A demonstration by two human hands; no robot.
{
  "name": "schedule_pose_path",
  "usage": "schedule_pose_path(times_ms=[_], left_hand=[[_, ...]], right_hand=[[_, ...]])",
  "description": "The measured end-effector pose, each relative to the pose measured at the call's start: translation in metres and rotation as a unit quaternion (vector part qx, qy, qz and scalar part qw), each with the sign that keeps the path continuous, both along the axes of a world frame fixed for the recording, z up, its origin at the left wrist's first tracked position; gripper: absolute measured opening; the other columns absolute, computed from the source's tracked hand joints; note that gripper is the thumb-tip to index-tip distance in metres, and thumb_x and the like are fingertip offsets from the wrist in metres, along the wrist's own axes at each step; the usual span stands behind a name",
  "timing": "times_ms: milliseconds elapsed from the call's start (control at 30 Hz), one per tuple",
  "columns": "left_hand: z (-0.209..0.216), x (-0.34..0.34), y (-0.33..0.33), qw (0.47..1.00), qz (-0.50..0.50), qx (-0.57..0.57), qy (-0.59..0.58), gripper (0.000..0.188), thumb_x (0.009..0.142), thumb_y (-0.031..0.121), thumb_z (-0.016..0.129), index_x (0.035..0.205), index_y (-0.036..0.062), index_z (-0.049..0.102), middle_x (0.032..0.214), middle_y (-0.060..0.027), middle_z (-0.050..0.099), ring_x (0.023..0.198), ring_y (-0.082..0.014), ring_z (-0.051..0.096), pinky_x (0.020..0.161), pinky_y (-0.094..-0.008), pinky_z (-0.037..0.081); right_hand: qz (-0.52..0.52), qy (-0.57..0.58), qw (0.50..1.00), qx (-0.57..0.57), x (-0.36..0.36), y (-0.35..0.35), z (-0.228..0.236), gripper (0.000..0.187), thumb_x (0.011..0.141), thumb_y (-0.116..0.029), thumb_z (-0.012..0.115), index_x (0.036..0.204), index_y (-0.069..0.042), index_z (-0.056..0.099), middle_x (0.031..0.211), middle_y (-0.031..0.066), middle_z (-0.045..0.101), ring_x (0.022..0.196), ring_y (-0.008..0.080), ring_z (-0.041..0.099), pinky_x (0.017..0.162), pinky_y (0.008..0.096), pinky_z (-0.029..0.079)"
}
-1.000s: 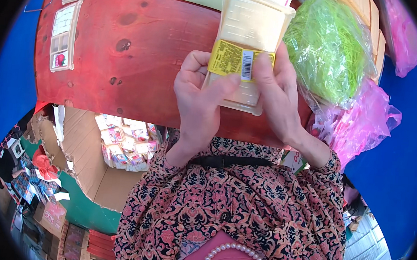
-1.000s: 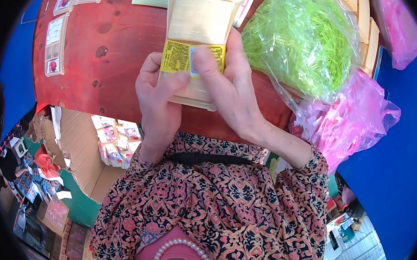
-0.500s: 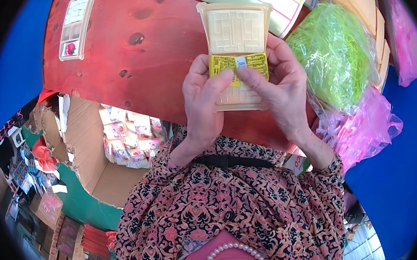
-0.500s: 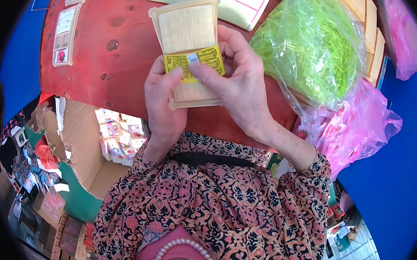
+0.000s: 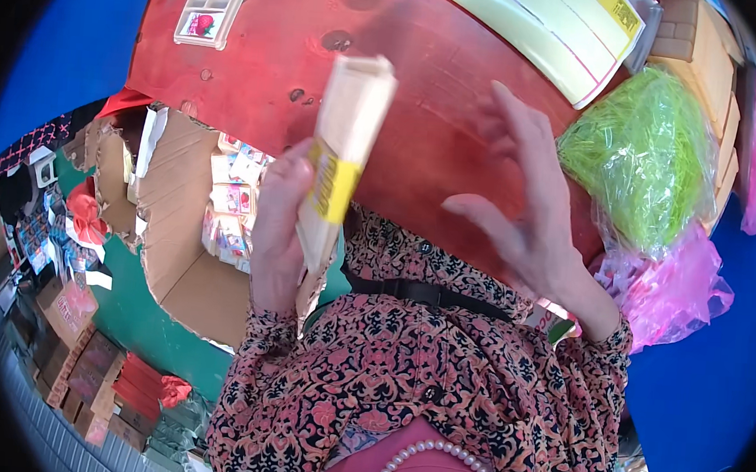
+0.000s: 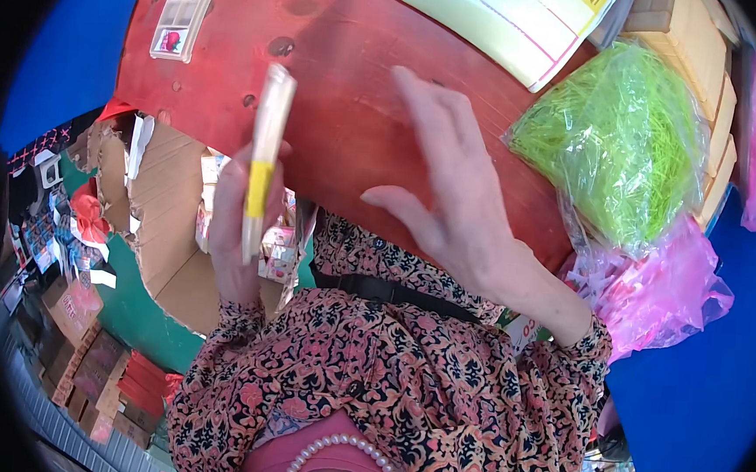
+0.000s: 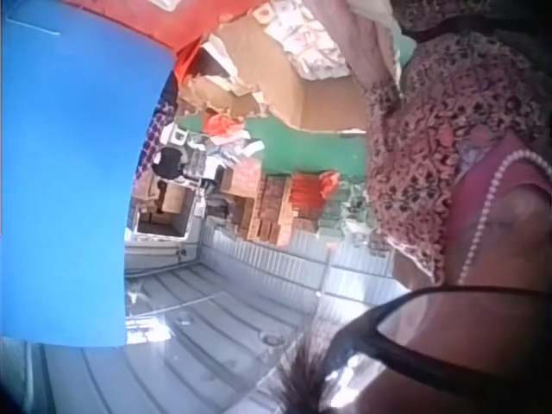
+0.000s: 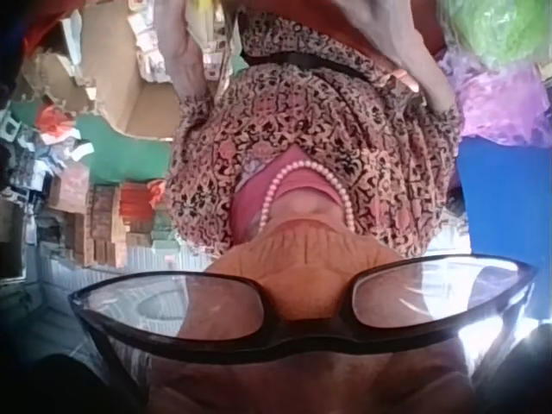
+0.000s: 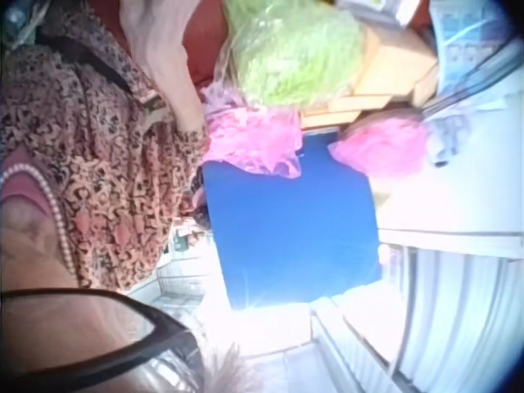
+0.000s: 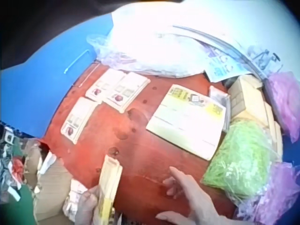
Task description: Apply adhesive labels to small plastic trays containing white cubes.
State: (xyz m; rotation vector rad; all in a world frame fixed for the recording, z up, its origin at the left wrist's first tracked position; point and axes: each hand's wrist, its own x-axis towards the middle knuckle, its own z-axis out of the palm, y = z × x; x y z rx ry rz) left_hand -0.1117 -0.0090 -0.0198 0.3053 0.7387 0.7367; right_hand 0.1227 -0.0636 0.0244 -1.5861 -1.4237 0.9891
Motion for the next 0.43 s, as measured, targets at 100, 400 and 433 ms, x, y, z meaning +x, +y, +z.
schedule_pose_path(times_ms=[100,400,433], left_hand=[[-0.005,0.009,-0.015,0.991,-0.109,-0.076,-0.010,0.034,0.083,0.015,0.062,0.108,-0.0068,0.052,0.095,-0.0120,0.063,0.079,-0.0152,0.064,0.069,-0.0238,0.053],[0.009,0.013,-0.011,0.986,-0.139,0.054,0.070,0.088,0.086,0.065,0.010,0.121,-0.0078,0.044,0.117,-0.0191,0.053,0.112,-0.0253,0.050,0.100,-0.0365,0.033],[0.012,0.011,-0.002,0.962,-0.193,0.143,0.127,0.092,0.083,0.070,0.017,0.126,-0.0078,0.039,0.121,-0.0188,0.051,0.111,-0.0256,0.051,0.097,-0.0361,0.038]], right_hand=[[0.028,-0.139,0.983,0.114,-0.005,0.009,0.000,0.078,0.060,-0.015,0.075,0.128,-0.002,0.039,0.112,0.0147,0.051,0.106,0.0336,0.049,0.091,0.0390,0.039],[0.072,0.176,0.972,-0.137,0.015,0.006,0.012,0.021,0.075,-0.009,0.069,0.093,-0.006,0.059,0.090,0.0068,0.064,0.078,0.0213,0.064,0.066,0.0294,0.050],[0.015,0.269,0.942,-0.201,0.016,0.008,0.012,0.019,0.078,-0.009,0.068,0.094,-0.007,0.059,0.093,0.0061,0.065,0.082,0.0223,0.064,0.069,0.0289,0.051]])
